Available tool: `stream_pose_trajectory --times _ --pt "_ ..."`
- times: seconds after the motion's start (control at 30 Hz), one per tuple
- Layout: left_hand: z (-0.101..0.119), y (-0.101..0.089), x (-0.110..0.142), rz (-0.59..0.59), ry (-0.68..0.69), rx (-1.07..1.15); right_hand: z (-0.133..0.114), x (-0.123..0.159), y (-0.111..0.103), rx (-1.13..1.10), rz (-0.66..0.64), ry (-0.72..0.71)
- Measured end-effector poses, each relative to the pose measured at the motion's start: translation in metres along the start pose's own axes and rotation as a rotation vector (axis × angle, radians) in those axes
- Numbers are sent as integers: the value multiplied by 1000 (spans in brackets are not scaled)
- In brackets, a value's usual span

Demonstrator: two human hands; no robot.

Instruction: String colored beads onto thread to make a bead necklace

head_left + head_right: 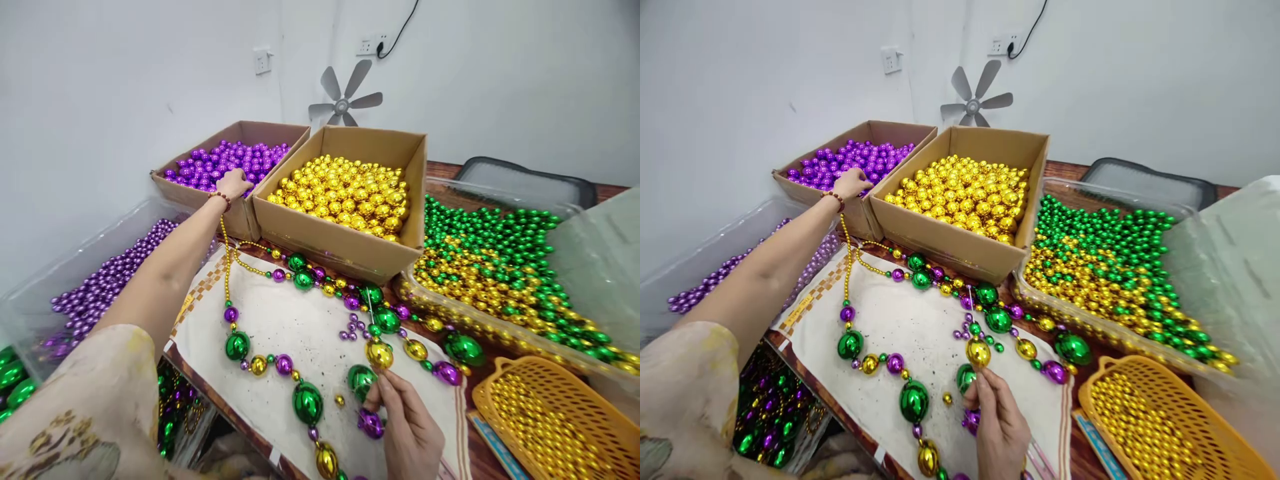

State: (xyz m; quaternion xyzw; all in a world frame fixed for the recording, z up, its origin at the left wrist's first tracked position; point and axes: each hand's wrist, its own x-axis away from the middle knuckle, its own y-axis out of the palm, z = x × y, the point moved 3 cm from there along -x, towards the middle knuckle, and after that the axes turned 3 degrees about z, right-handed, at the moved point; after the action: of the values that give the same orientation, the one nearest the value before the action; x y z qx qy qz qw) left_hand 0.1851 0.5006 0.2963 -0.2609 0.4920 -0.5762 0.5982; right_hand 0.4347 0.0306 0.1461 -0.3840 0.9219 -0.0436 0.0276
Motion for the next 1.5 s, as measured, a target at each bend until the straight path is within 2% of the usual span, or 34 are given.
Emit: stream_pose_trajectory --times 0.07,0.1,0.13,0.2,0.3,0.37,0.47,0.6,0.73,1.13,1.3,1.5 --pt "16 -12 27 216 0 315 -1 2 -3 -3 -2 -19" --pt "26 -16 46 252 20 530 -1 3 -4 -5 -10 -24" --pt "38 -16 67 209 38 745 0 3 -4 -10 -25 -27" --pt "66 -8 114 -22 28 1098 0 5 -2 -38 -75 -30" --pt "104 9 181 -349 -85 1451 0 8 4 -102 -169 -23" --pt "123 22 214 -491 -196 1605 0 11 7 -130 -203 -14" --pt "142 43 242 -614 -358 1716 0 14 7 -152 -206 -1" --pt "156 68 260 -724 -490 1749 2 18 2 -166 -187 21" --pt "162 79 272 -779 -485 1764 3 21 -2 -161 -156 17" --pt "183 74 287 -761 -489 1855 1 27 -9 -47 -116 -103" --pt "190 71 293 -719 -497 1928 3 29 -9 -86 -107 -96" --pt "190 72 297 -714 -522 1879 4 30 -9 -73 -99 -66"
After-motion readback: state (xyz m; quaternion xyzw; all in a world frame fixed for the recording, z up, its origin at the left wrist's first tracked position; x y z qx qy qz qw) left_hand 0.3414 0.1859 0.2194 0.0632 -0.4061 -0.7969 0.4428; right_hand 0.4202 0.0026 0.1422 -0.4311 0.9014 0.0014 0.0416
